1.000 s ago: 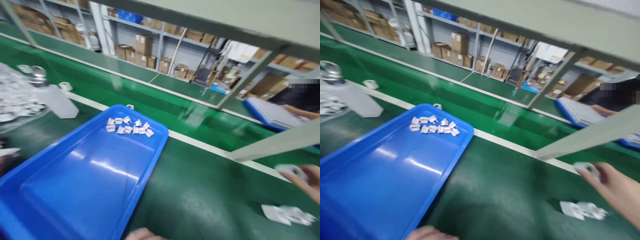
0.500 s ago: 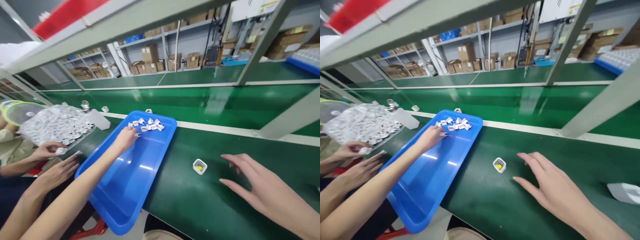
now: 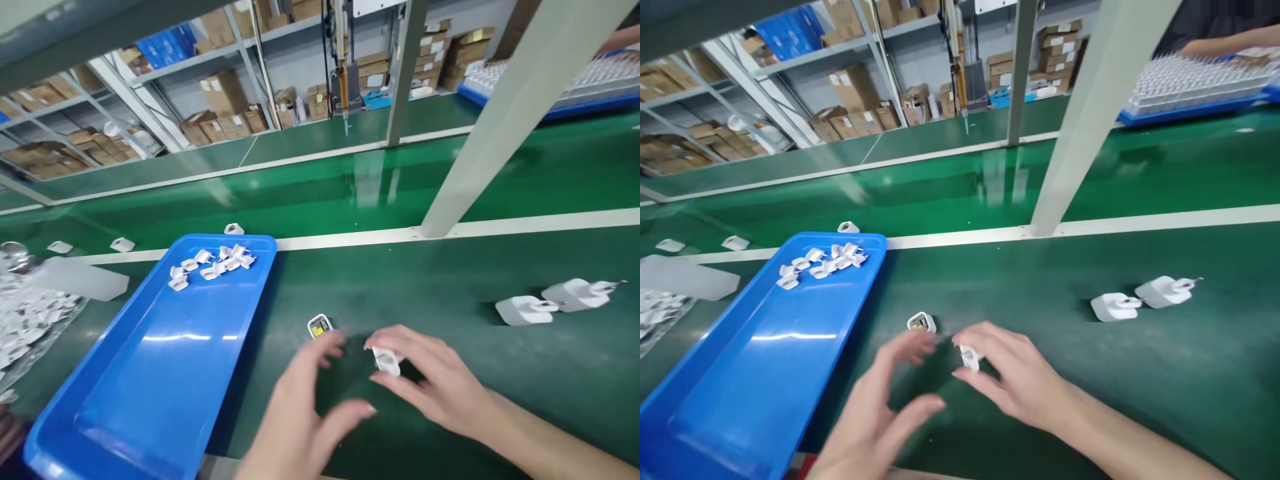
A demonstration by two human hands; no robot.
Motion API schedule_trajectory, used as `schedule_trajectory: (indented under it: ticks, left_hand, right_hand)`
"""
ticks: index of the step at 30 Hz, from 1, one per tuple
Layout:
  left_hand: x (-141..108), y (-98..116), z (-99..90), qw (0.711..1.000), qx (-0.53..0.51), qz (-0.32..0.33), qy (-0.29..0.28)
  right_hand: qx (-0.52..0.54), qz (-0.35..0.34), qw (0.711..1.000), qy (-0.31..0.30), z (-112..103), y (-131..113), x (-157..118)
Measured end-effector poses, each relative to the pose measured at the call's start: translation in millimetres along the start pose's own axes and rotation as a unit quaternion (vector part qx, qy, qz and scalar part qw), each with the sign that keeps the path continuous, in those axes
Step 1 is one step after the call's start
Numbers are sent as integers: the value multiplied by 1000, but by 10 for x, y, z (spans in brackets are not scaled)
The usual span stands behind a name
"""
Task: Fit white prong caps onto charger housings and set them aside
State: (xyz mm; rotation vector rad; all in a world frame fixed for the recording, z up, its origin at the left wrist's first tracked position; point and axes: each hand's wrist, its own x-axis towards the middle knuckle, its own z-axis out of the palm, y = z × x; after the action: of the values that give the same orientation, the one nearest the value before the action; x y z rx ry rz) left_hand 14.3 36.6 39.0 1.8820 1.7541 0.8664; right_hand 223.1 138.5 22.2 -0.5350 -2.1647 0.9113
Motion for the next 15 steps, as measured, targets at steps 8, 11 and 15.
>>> schedule_trajectory:
  ticks: [8,11,15]
  left_hand:
    - [92,-486,37,994,105,-14,7]
    - [-94,-407,195,996,69,-41,41]
    - [-283,-376,256,993,20,-103,46]
  right_hand:
    - [349,211,913,16,-55,39,37]
    - [320,198,927,13,-85,106,32]
    - [229,167,959,-21,-147,114,65]
